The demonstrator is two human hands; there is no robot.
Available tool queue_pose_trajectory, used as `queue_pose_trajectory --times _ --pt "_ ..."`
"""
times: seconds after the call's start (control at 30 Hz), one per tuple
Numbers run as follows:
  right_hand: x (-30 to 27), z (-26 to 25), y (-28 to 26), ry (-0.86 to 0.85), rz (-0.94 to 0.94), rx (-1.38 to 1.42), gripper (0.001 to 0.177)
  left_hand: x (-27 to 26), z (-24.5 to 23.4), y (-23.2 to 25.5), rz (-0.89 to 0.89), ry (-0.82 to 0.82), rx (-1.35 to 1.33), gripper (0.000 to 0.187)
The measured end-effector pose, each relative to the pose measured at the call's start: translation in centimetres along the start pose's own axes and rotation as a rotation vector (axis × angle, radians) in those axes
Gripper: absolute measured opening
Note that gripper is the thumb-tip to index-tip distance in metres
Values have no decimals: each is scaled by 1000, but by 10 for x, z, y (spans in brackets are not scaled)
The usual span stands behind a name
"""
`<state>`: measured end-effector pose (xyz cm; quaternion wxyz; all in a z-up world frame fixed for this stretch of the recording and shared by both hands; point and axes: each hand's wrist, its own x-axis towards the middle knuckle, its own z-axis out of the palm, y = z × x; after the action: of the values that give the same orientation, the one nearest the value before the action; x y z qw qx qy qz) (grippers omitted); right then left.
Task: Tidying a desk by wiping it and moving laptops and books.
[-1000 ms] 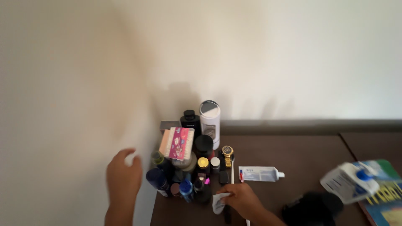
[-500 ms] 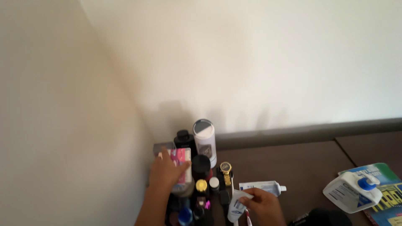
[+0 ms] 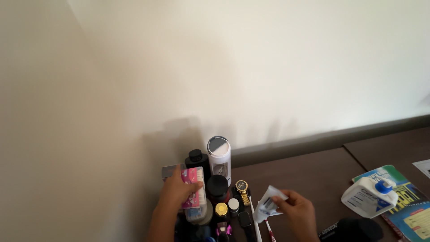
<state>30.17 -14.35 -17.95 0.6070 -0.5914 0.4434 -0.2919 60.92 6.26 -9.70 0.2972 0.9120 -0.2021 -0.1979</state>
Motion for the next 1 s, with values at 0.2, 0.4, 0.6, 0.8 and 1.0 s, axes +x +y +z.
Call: queue_pose_trajectory --times 0.2,0.4,0.6,0.8,1.0 --pt "1 0 -12 111 9 -64 30 11 4 -14 -19 33 -297 123" --pt "-4 1 -18 104 -34 34 31 34 -14 -36 -104 -86 -834 73" --pt "-8 1 -45 115 -132 29 33 28 -76 -30 13 -557 -1719 48" --pt "-4 13 -69 58 -207 31 34 -9 -98 -3 -4 -465 -1443 43" --pt "-11 33 -107 -49 -316 70 29 -30 -75 15 -102 -530 -1276 47"
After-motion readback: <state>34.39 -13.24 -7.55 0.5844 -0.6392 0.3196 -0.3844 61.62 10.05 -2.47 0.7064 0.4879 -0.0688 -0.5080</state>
